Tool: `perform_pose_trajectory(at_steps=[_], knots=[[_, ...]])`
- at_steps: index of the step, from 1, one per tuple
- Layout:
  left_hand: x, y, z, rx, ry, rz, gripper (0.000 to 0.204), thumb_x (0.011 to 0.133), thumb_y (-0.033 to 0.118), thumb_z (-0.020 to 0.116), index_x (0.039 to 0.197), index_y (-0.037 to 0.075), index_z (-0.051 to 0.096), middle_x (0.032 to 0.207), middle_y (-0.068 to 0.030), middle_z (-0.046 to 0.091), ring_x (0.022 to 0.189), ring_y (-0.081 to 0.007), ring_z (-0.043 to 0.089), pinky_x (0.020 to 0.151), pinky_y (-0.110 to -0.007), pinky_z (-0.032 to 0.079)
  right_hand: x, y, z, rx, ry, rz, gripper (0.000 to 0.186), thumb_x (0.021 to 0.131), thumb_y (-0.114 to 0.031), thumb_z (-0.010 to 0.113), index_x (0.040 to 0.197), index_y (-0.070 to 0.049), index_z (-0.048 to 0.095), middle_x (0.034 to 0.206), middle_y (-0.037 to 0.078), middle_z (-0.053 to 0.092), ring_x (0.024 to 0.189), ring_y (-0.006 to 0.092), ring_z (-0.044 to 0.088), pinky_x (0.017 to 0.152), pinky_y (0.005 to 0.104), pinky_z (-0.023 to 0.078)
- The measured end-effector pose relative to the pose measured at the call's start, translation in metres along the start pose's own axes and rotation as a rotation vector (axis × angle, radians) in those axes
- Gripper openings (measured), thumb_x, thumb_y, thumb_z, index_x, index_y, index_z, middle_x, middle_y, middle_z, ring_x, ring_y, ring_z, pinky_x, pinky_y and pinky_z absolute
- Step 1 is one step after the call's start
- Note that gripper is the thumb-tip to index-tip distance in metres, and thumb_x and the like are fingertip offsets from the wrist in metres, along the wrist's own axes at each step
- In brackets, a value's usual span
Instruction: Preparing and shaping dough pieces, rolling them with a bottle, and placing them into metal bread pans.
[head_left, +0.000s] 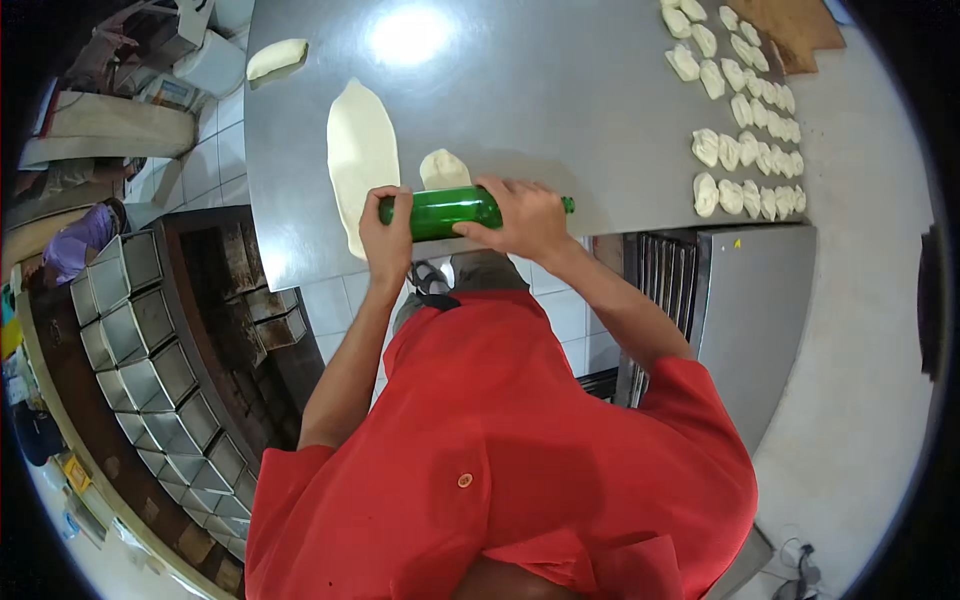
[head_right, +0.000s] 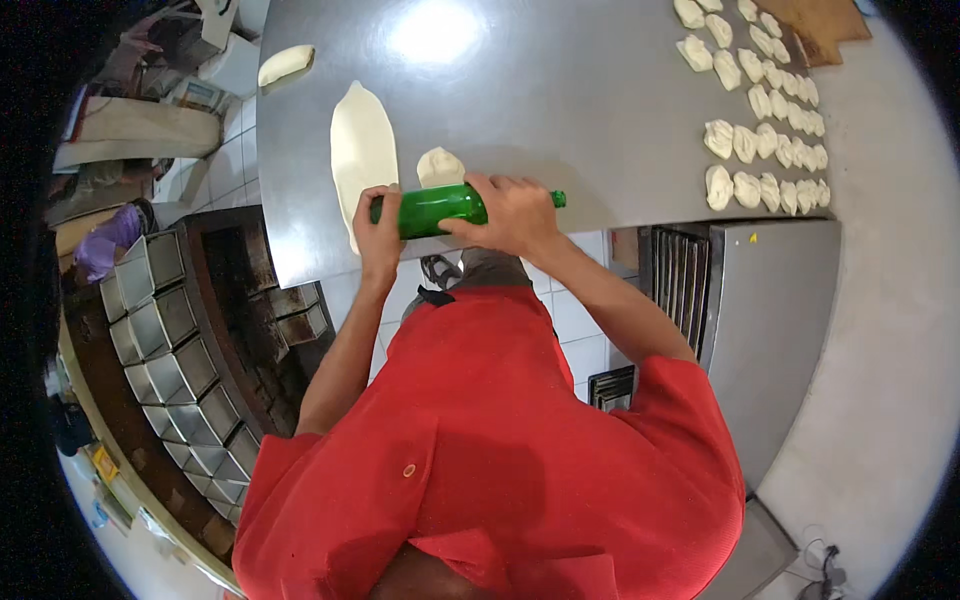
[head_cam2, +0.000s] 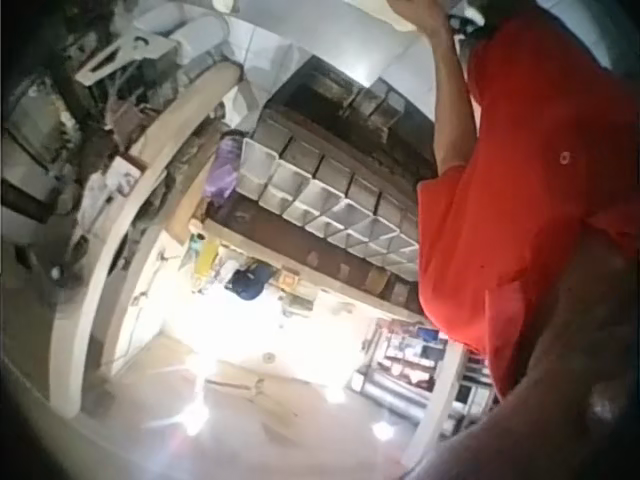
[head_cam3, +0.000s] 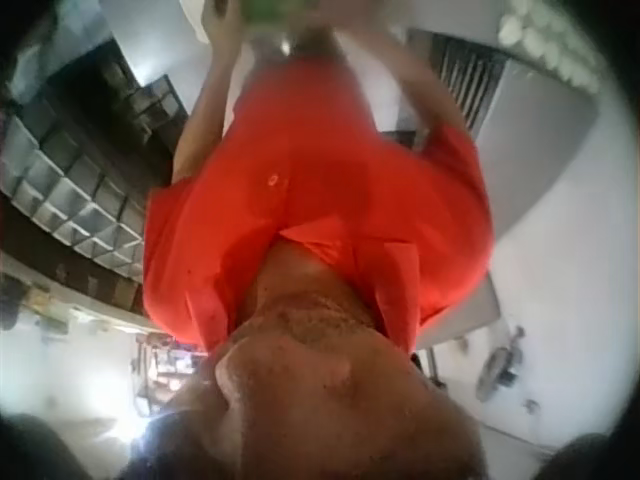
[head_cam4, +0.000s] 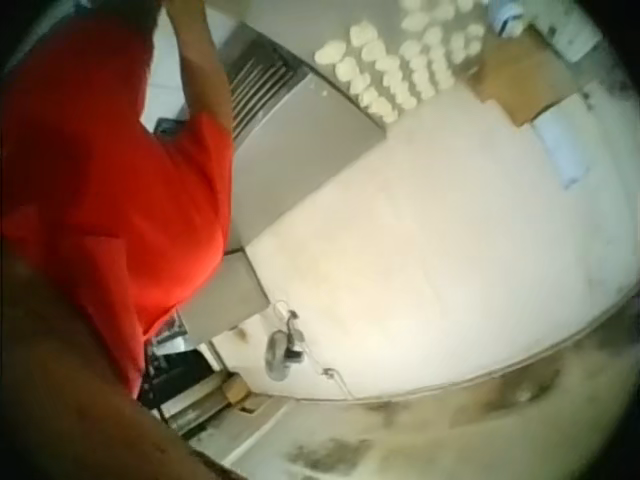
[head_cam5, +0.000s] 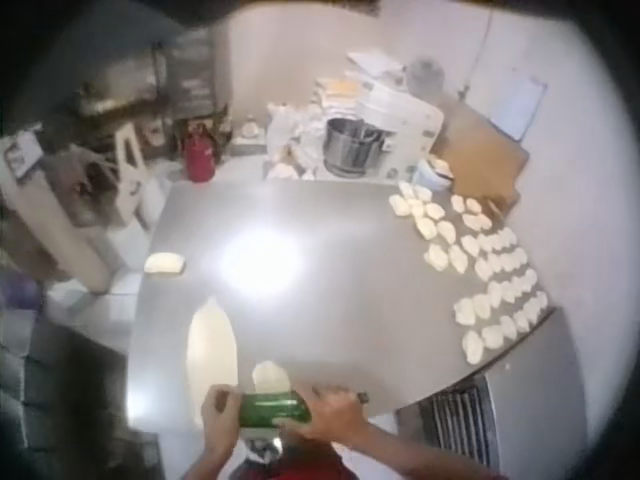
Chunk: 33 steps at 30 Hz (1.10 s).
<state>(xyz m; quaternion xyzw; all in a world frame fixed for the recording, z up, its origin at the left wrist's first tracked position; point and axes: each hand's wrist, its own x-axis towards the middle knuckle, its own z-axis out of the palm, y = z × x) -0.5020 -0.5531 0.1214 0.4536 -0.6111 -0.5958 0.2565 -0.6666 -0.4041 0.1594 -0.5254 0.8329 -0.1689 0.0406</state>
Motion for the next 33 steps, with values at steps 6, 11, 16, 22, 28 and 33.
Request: perform_pose_trajectory(at_steps=[6,11,16,22,28,33], knots=[[0.109,0.01,0.051,0.569,0.202,0.194,0.037,0.093,0.036,0.072,0.09,0.0,0.077,0.084,-0.0144,0.073,0.079,-0.0311,0.063,0.077,-0.038,0.052,0.118,0.073,0.049,-0.044,-0.478,0.203,0.085,0.091,-0.08,0.045,0.086,-0.001,0.077,0.075,0.019,0.073,0.065,0.041,0.066,0.067,0.0462,0.055],[0.16,0.024,0.057,0.532,0.209,0.043,0.042,0.094,0.046,0.069,0.091,0.005,0.079,0.078,-0.0083,0.074,0.066,-0.0253,0.063,0.07,-0.036,0.052,0.188,0.077,0.036,0.204,-0.746,0.435,0.089,0.093,-0.077,0.035,0.097,0.0,0.08,0.091,0.016,0.078,0.082,0.0416,0.069,0.082,0.0513,0.053],[0.151,0.039,0.057,0.534,0.05,-0.02,0.035,0.094,0.04,0.068,0.091,0.006,0.077,0.084,-0.007,0.074,0.073,-0.0249,0.065,0.074,-0.034,0.053,0.174,0.079,0.045,0.198,-0.681,0.428,0.087,0.092,-0.077,0.037,0.088,-0.001,0.079,0.088,0.016,0.077,0.08,0.0413,0.07,0.079,0.0515,0.054],[0.046,-0.018,0.036,0.385,0.054,0.531,0.015,0.091,0.019,0.071,0.094,0.005,0.073,0.1,-0.0085,0.075,0.092,-0.0257,0.066,0.086,-0.034,0.052,0.081,0.055,0.036,0.038,-0.467,0.218,0.07,0.089,-0.073,0.057,0.102,-0.005,0.067,0.084,0.013,0.075,0.076,0.0356,0.072,0.072,0.0462,0.055],[0.085,0.016,0.027,0.675,-0.127,0.519,0.027,0.091,0.028,0.075,0.111,0.01,0.077,0.101,-0.0057,0.075,0.093,-0.0254,0.067,0.088,-0.034,0.053,0.057,0.063,0.026,0.144,-0.274,0.02,0.07,0.086,-0.066,0.07,0.125,-0.009,0.057,0.093,0.009,0.076,0.078,0.0334,0.072,0.068,0.0434,0.055],[0.151,0.033,0.05,0.837,-0.596,0.291,0.032,0.09,0.035,0.076,0.108,0.009,0.08,0.095,-0.0066,0.077,0.084,-0.0243,0.069,0.081,-0.034,0.055,0.04,0.078,0.048,0.098,-0.182,-0.151,0.061,0.092,-0.056,0.068,0.131,-0.012,0.054,0.101,0.008,0.074,0.078,0.0318,0.072,0.066,0.0428,0.055]])
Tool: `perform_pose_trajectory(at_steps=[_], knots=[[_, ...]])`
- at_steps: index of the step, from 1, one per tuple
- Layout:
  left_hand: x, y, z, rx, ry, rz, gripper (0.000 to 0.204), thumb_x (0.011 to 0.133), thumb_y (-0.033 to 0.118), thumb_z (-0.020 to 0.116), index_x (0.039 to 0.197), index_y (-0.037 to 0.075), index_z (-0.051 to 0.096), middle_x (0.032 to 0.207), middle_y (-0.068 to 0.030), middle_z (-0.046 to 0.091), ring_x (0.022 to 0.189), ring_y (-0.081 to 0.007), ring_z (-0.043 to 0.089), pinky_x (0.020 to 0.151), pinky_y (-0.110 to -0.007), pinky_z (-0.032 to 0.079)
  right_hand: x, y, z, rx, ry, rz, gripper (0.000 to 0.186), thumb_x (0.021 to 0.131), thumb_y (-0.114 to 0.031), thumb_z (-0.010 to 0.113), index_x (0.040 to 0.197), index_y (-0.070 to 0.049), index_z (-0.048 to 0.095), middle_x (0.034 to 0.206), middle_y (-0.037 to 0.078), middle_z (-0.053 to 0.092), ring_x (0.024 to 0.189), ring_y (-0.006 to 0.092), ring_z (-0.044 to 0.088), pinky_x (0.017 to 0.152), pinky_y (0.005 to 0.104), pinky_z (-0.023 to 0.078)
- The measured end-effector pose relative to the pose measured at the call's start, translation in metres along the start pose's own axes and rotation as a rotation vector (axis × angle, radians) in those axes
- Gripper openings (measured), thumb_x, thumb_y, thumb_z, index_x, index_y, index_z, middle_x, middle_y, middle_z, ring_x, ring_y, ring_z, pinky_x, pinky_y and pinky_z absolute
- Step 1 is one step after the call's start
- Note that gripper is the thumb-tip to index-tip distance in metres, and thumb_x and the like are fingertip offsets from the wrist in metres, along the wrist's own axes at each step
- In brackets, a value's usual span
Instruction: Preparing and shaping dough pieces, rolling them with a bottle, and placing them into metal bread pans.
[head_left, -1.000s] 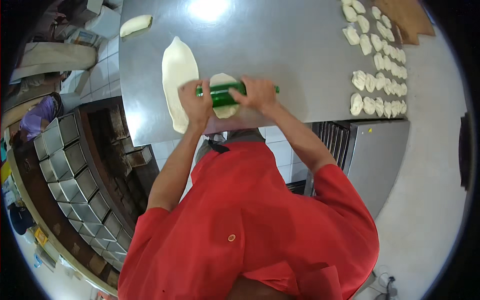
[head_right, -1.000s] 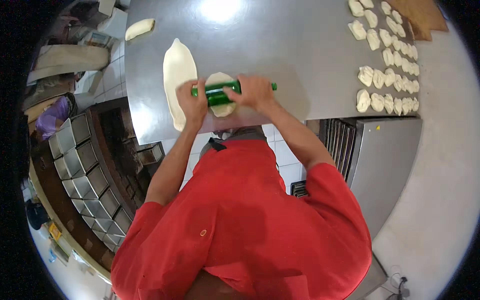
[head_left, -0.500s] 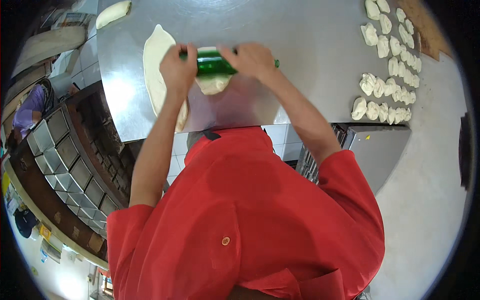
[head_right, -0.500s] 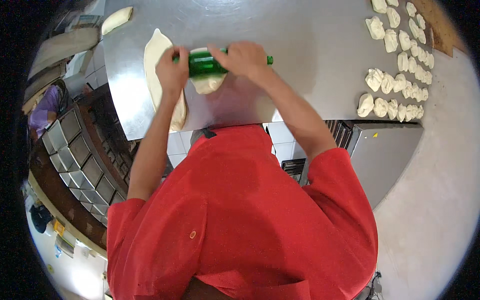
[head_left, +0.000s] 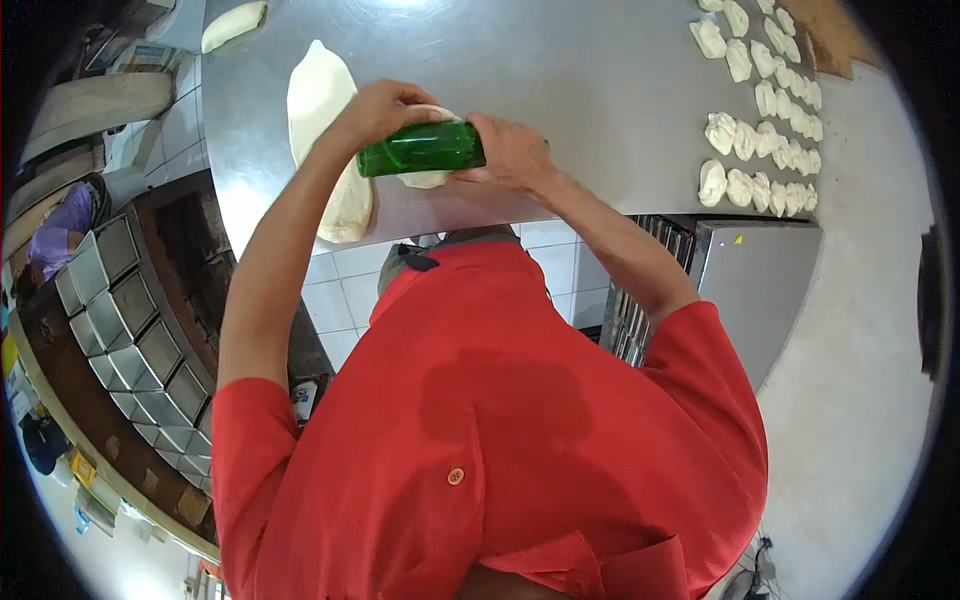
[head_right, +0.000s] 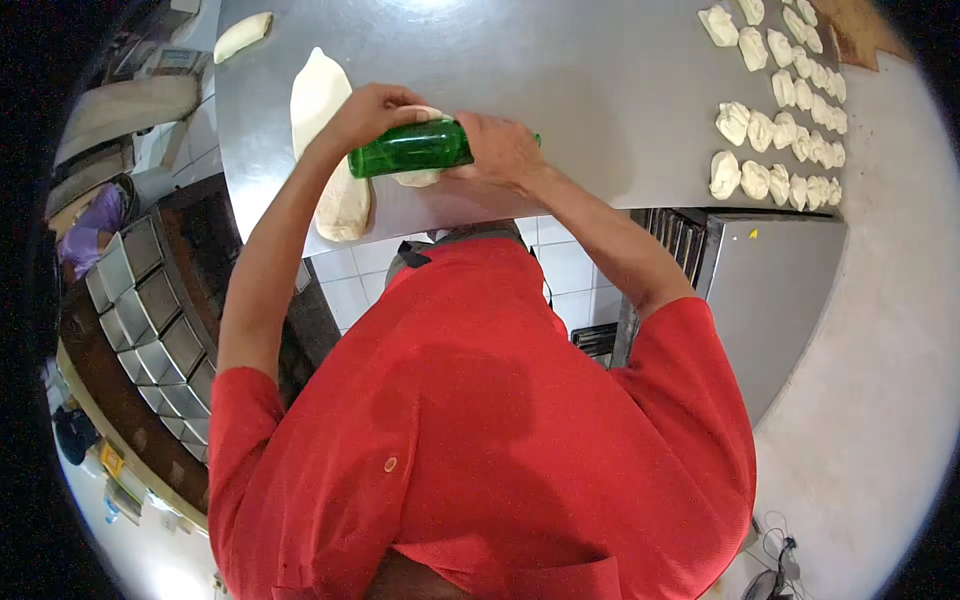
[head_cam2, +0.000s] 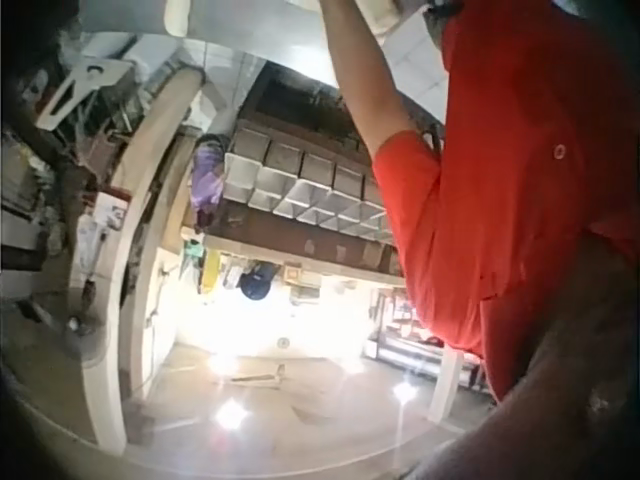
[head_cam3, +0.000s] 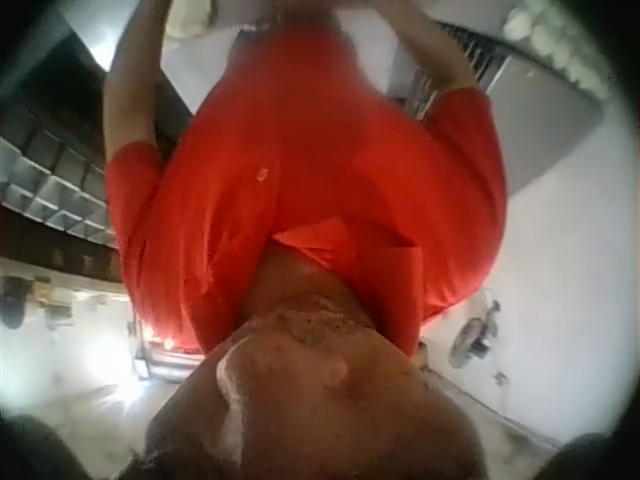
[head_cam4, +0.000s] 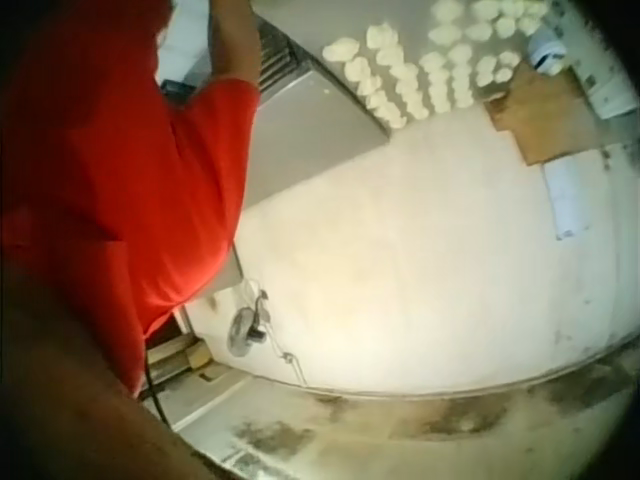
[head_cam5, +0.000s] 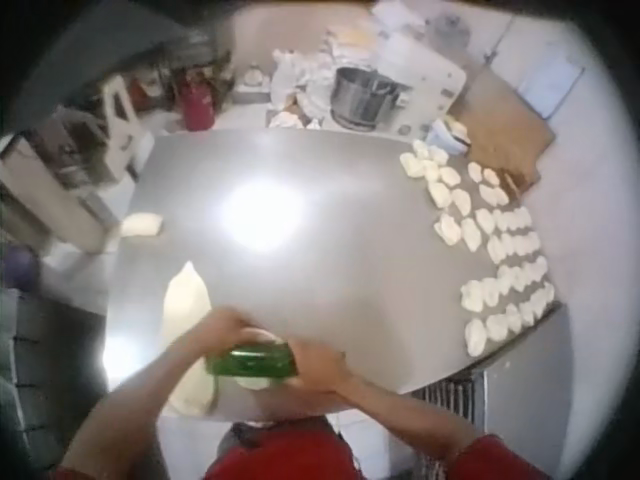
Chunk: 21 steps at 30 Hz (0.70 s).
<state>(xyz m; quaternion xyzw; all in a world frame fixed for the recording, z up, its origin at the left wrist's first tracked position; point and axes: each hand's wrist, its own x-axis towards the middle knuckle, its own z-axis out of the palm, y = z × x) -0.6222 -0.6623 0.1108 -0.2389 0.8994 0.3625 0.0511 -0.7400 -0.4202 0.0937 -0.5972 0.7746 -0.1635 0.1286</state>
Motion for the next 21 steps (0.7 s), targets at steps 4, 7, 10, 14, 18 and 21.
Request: perform_pose_trajectory(at_steps=[4,7,10,14,18,21], knots=[[0.016,-0.008,0.012,-0.033,-0.16,-0.038,0.034,0.09,0.037,0.076,0.106,0.007,0.081,0.091,-0.0068,0.078,0.079,-0.023,0.069,0.077,-0.034,0.055,-0.017,-0.02,-0.013,-0.172,0.04,-0.072,0.046,0.096,-0.042,0.064,0.132,-0.015,0.054,0.096,0.006,0.069,0.072,0.0286,0.069,0.062,0.0417,0.053],[0.023,-0.013,0.019,-0.015,-0.11,-0.048,0.036,0.091,0.039,0.076,0.104,0.006,0.081,0.088,-0.0068,0.078,0.076,-0.0221,0.069,0.074,-0.035,0.055,-0.031,-0.051,-0.043,-0.306,0.061,-0.119,0.037,0.098,-0.031,0.062,0.132,-0.017,0.055,0.088,0.006,0.064,0.068,0.0259,0.067,0.059,0.0405,0.052],[0.015,-0.006,0.016,-0.102,-0.109,-0.095,0.035,0.093,0.038,0.074,0.104,0.005,0.081,0.088,-0.0066,0.078,0.076,-0.0221,0.069,0.074,-0.034,0.055,-0.036,-0.073,-0.089,-0.15,-0.317,0.163,0.04,0.1,-0.027,0.057,0.14,-0.027,0.052,0.099,0.005,0.065,0.073,0.0288,0.069,0.059,0.0389,0.053],[0.017,-0.004,0.006,-0.141,-0.159,-0.125,0.033,0.095,0.036,0.073,0.107,0.006,0.08,0.091,-0.0062,0.078,0.08,-0.0218,0.07,0.076,-0.033,0.055,-0.047,-0.067,-0.137,0.028,-0.42,0.246,0.047,0.098,-0.025,0.058,0.144,-0.031,0.052,0.097,0.003,0.066,0.074,0.0279,0.069,0.06,0.0359,0.053],[0.01,-0.002,0.007,-0.273,-0.103,-0.134,0.031,0.096,0.034,0.074,0.111,0.007,0.08,0.099,-0.0055,0.077,0.087,-0.0212,0.07,0.079,-0.033,0.054,-0.076,-0.033,-0.145,0.076,-0.287,0.207,0.06,0.088,-0.022,0.07,0.146,-0.028,0.054,0.117,0.005,0.075,0.086,0.0262,0.072,0.072,0.0393,0.055],[-0.012,-0.002,0.005,-0.565,0.245,-0.134,0.029,0.095,0.03,0.076,0.114,0.009,0.078,0.11,-0.004,0.075,0.097,-0.0204,0.069,0.085,-0.032,0.053,-0.073,-0.01,-0.156,0.128,-0.339,0.604,0.073,0.082,-0.019,0.076,0.15,-0.025,0.051,0.125,0.008,0.074,0.094,0.03,0.073,0.077,0.0375,0.055]])
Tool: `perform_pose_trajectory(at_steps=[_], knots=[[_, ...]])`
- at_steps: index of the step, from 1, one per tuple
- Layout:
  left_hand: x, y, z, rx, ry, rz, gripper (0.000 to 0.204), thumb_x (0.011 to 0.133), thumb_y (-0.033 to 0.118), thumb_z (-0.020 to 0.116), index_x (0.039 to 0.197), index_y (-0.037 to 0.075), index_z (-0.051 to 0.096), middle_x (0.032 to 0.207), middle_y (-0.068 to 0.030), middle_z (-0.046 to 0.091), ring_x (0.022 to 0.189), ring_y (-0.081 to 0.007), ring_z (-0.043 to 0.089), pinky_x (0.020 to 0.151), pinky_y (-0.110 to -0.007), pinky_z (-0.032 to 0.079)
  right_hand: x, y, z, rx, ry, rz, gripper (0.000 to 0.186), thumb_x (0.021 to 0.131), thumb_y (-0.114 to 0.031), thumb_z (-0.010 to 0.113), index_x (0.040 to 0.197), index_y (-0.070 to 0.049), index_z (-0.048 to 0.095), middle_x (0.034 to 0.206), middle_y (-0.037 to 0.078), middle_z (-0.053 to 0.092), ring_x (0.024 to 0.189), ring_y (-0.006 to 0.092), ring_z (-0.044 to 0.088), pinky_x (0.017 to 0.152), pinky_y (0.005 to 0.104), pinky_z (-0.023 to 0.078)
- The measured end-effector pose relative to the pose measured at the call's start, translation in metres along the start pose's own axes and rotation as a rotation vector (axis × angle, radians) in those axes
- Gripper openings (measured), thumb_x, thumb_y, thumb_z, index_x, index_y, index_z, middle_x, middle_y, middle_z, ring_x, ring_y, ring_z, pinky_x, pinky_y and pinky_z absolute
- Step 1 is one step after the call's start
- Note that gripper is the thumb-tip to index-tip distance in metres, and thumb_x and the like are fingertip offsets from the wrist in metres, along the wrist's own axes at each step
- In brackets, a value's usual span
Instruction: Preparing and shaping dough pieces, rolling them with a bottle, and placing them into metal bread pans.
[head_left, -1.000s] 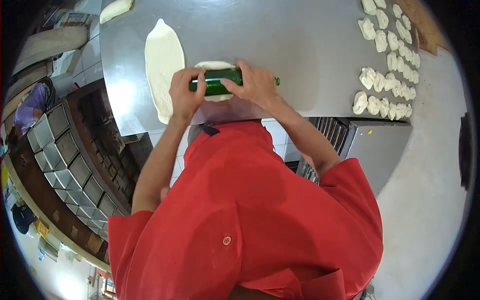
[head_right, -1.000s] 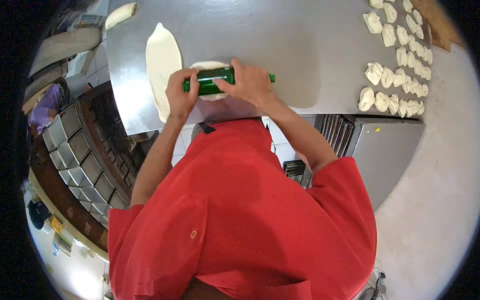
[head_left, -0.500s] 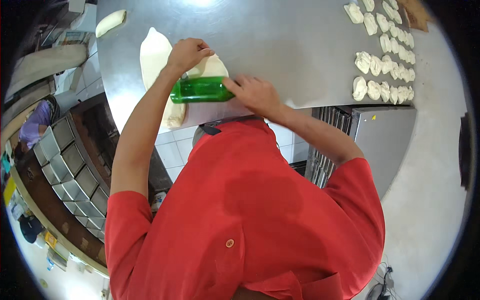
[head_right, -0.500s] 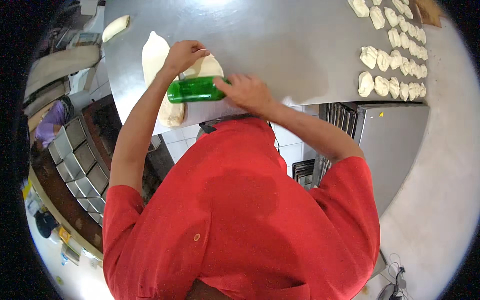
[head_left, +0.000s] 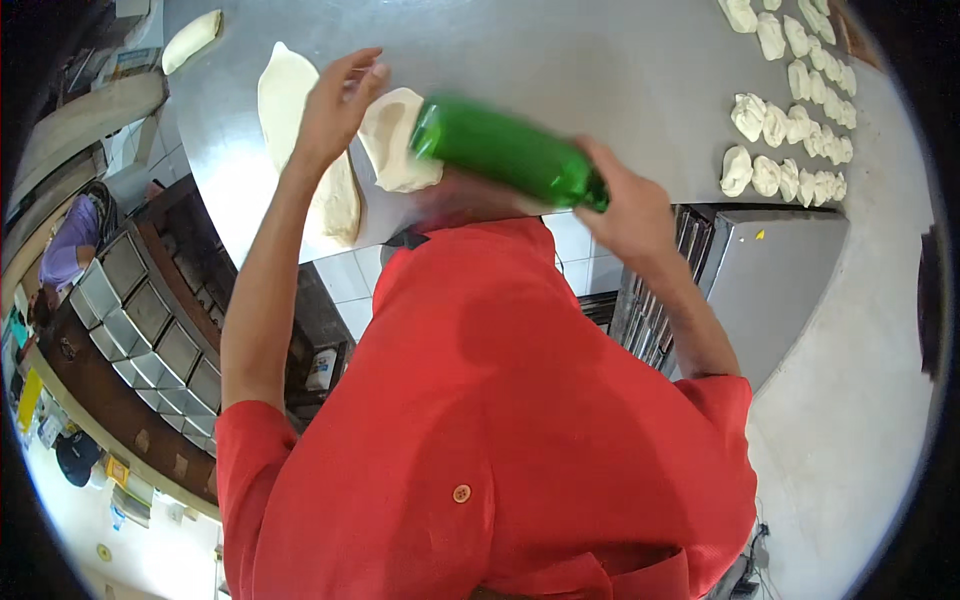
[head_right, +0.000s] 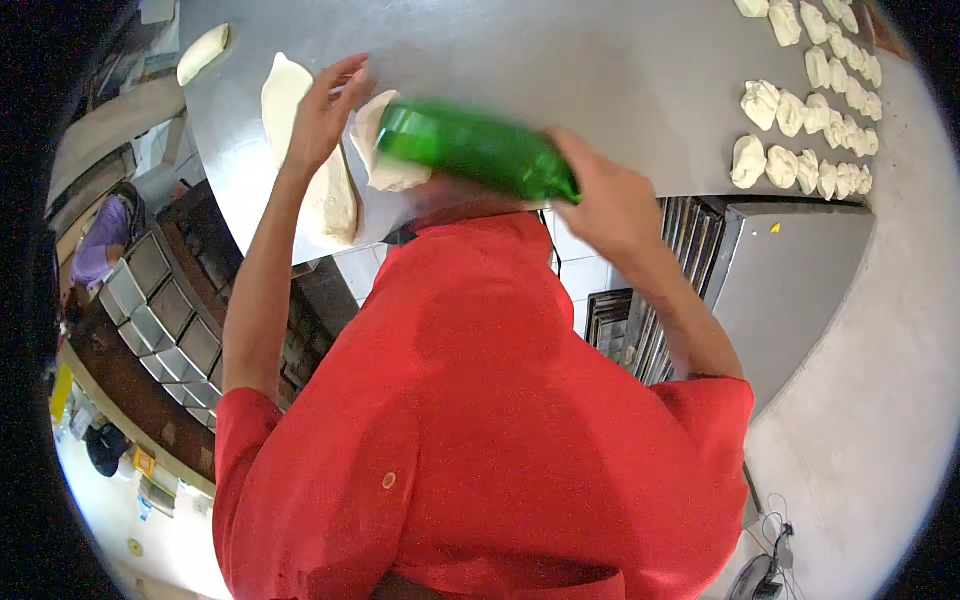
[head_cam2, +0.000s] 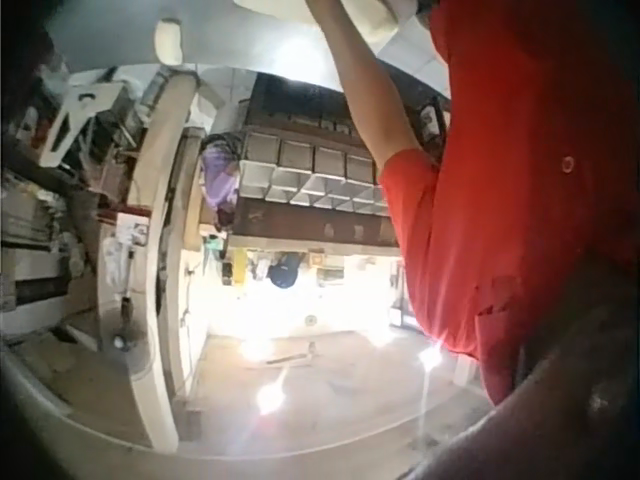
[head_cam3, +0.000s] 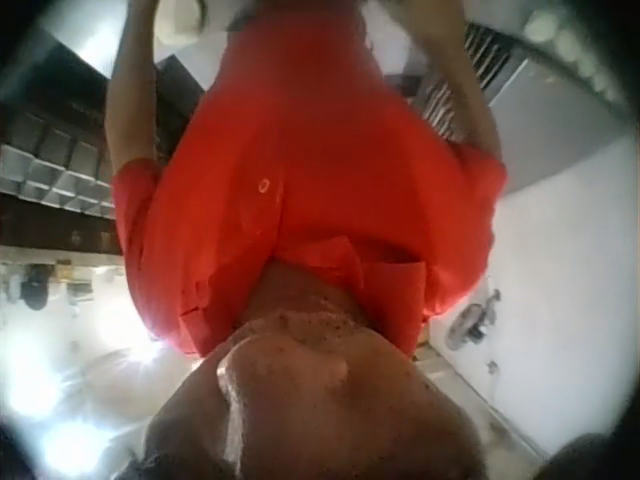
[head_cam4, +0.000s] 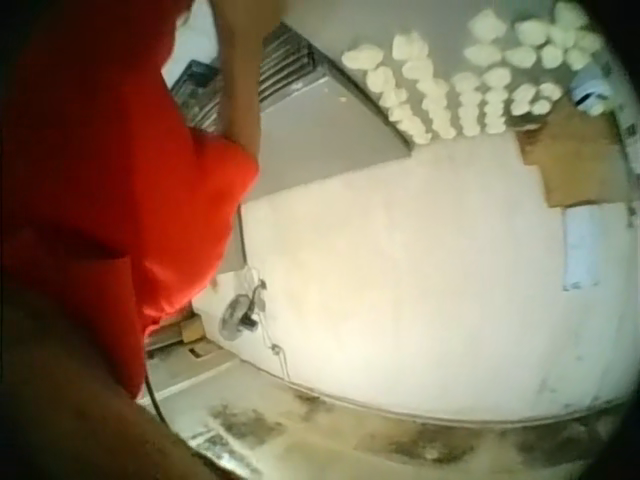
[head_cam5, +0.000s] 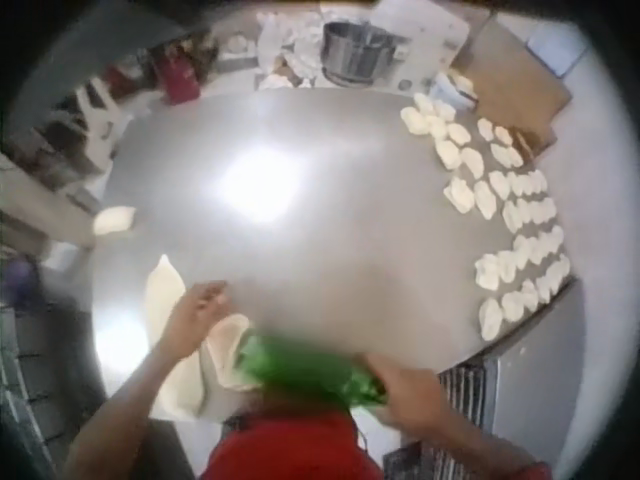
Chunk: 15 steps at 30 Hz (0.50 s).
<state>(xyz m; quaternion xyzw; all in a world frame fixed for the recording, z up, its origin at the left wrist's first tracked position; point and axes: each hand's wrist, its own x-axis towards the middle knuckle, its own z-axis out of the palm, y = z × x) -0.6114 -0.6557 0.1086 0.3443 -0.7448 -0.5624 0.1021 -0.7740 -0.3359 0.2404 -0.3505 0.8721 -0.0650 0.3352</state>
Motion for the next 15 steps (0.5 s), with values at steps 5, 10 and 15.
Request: perform_pose_trajectory(at_steps=[5,10,15], knots=[[-0.079,-0.008,-0.004,0.582,-0.415,0.447,0.026,0.093,0.022,0.078,0.116,0.013,0.075,0.136,-0.0049,0.067,0.124,-0.0256,0.063,0.108,-0.037,0.05,0.019,0.029,-0.025,0.32,0.248,0.08,0.066,0.087,-0.015,0.077,0.148,-0.006,0.054,0.119,0.015,0.075,0.098,0.0262,0.072,0.087,0.0326,0.053],[-0.108,-0.045,0.019,0.542,-0.345,0.529,0.026,0.093,0.022,0.076,0.119,0.019,0.074,0.148,-0.0062,0.059,0.141,-0.0282,0.054,0.121,-0.041,0.042,0.033,0.027,-0.026,0.384,0.303,-0.01,0.066,0.086,-0.026,0.079,0.144,-0.005,0.056,0.113,0.017,0.077,0.094,0.0331,0.073,0.084,0.0377,0.055],[-0.103,-0.039,0.016,0.578,-0.447,0.507,0.033,0.093,0.019,0.075,0.125,0.023,0.072,0.157,-0.0052,0.051,0.152,-0.0275,0.042,0.128,-0.043,0.034,0.034,0.025,-0.011,0.409,0.239,-0.079,0.066,0.087,-0.027,0.079,0.144,-0.003,0.056,0.115,0.016,0.076,0.096,0.0317,0.073,0.085,0.0373,0.055]])
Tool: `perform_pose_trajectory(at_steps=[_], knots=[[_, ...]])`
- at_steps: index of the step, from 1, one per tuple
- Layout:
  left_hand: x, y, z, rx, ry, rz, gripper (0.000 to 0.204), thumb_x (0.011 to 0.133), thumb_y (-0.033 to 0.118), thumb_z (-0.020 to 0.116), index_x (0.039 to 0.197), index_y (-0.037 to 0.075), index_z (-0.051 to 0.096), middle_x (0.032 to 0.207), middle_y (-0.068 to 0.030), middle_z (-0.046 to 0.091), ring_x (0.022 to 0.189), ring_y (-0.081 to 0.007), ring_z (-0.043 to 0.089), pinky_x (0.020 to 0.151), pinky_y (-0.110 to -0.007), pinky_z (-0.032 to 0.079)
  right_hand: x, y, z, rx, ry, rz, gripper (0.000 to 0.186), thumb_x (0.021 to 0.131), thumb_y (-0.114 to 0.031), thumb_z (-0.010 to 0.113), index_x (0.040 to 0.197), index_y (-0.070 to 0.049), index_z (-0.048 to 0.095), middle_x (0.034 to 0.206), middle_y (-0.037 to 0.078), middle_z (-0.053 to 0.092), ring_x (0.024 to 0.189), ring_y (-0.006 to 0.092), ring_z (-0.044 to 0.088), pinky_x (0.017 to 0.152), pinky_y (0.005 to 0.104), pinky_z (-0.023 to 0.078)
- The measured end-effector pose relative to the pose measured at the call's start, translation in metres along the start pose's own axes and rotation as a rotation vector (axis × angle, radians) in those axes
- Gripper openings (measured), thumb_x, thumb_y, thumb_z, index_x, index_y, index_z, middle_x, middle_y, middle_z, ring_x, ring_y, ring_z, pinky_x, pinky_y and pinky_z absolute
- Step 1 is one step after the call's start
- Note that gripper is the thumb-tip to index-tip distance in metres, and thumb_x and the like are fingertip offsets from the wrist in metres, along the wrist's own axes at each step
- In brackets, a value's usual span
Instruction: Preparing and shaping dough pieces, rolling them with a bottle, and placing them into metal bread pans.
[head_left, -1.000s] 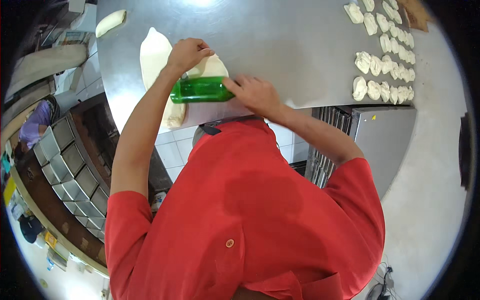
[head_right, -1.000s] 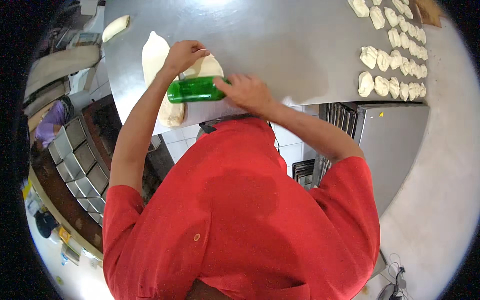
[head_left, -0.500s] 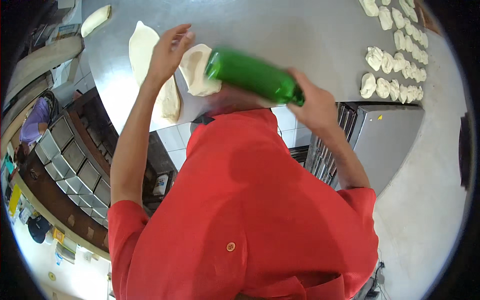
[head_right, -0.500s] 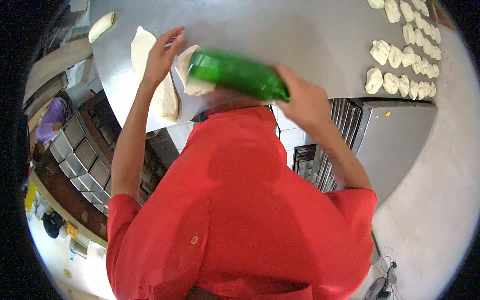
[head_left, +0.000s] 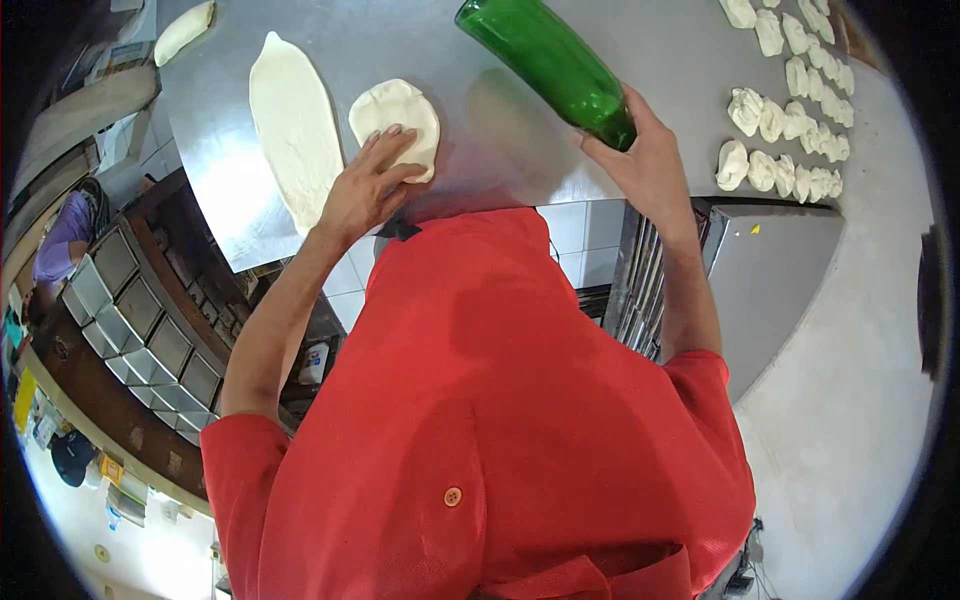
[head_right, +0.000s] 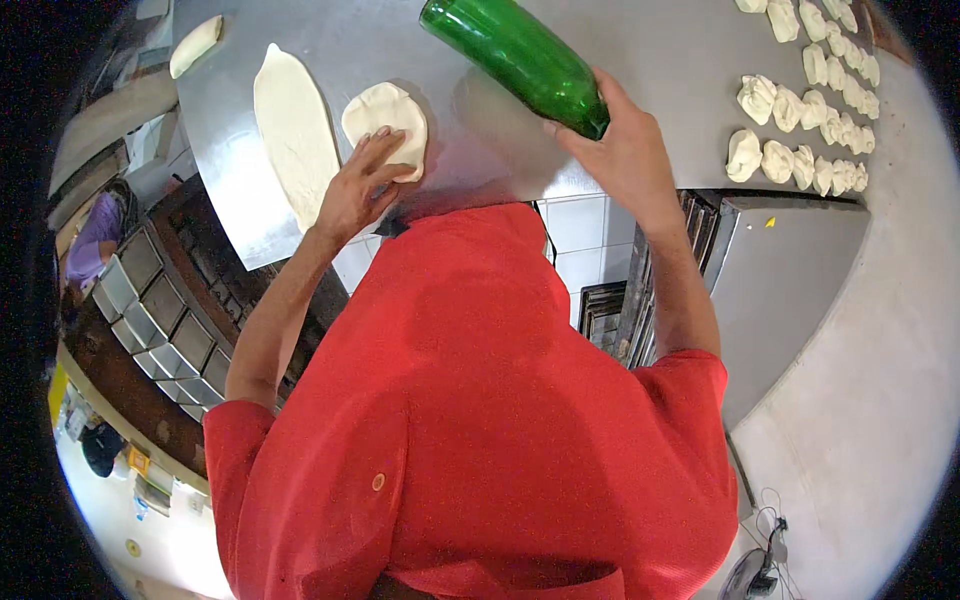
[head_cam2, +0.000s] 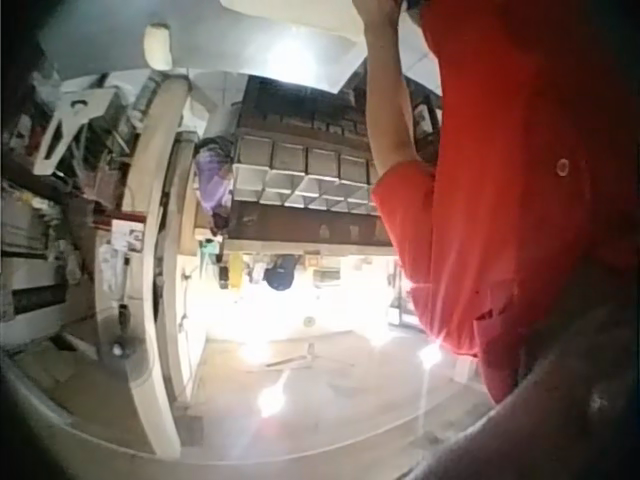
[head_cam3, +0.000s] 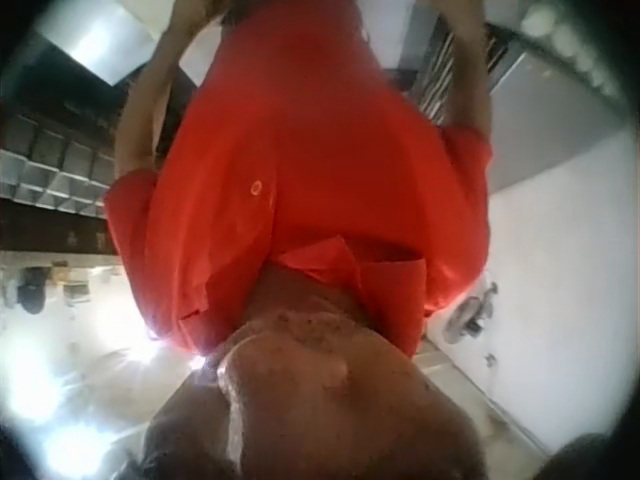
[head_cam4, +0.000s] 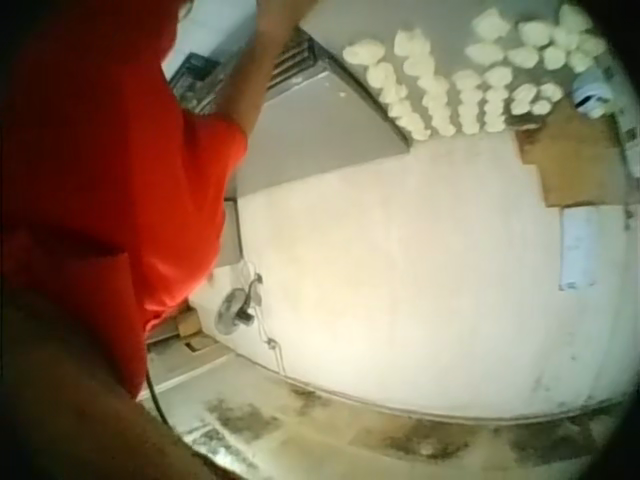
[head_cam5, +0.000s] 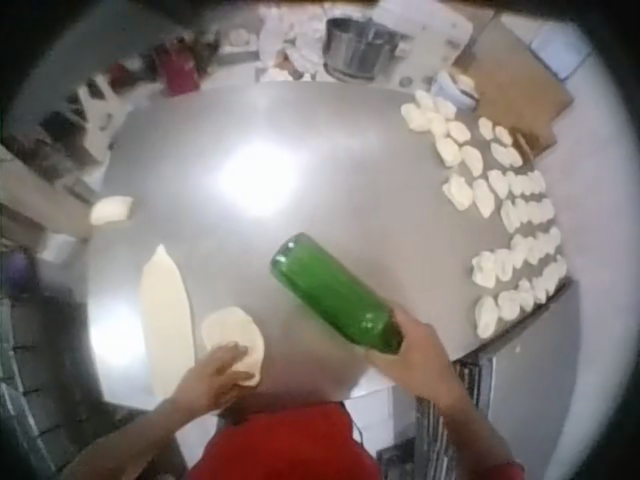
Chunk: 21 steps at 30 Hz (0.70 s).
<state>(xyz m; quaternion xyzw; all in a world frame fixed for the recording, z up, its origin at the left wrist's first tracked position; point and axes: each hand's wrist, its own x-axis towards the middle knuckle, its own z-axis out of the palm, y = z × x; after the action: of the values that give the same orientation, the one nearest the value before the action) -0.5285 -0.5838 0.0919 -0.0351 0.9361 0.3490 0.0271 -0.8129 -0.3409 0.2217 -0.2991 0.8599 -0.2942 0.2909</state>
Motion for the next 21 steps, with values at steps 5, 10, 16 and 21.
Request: perform_pose_trajectory(at_steps=[5,10,16,21], knots=[[0.004,0.003,0.0,0.193,0.103,0.097,0.035,0.095,0.02,0.072,0.13,0.021,0.071,0.143,-0.0064,0.064,0.134,-0.0301,0.06,0.116,-0.039,0.046,-0.001,-0.003,0.01,0.005,-0.056,0.083,0.064,0.087,-0.017,0.081,0.143,0.001,0.057,0.119,0.016,0.074,0.1,0.0248,0.07,0.091,0.0322,0.053],[0.025,0.011,-0.034,-0.194,-0.215,-0.614,0.029,0.098,0.023,0.07,0.125,0.016,0.074,0.121,-0.0055,0.075,0.104,-0.0255,0.071,0.096,-0.034,0.054,-0.002,0.003,0.015,0.022,-0.052,0.057,0.064,0.087,-0.017,0.082,0.143,0.001,0.057,0.118,0.016,0.074,0.1,0.0249,0.07,0.091,0.0321,0.053],[0.048,-0.054,-0.04,-0.797,0.034,-0.531,0.035,0.105,0.038,0.061,0.128,0.015,0.075,0.109,-0.0025,0.078,0.084,-0.0168,0.067,0.083,-0.03,0.052,-0.009,-0.001,0.015,0.011,-0.036,0.025,0.064,0.086,-0.017,0.082,0.143,0.001,0.057,0.118,0.015,0.074,0.1,0.0242,0.07,0.09,0.0314,0.053],[0.033,-0.006,-0.04,-0.389,-0.089,-0.377,0.038,0.103,0.04,0.065,0.128,0.013,0.075,0.122,-0.0059,0.075,0.098,-0.0196,0.066,0.091,-0.032,0.052,-0.034,0.006,0.026,0.113,-0.013,-0.012,0.064,0.086,-0.02,0.083,0.142,0.001,0.058,0.117,0.015,0.074,0.098,0.0234,0.07,0.088,0.0314,0.053]])
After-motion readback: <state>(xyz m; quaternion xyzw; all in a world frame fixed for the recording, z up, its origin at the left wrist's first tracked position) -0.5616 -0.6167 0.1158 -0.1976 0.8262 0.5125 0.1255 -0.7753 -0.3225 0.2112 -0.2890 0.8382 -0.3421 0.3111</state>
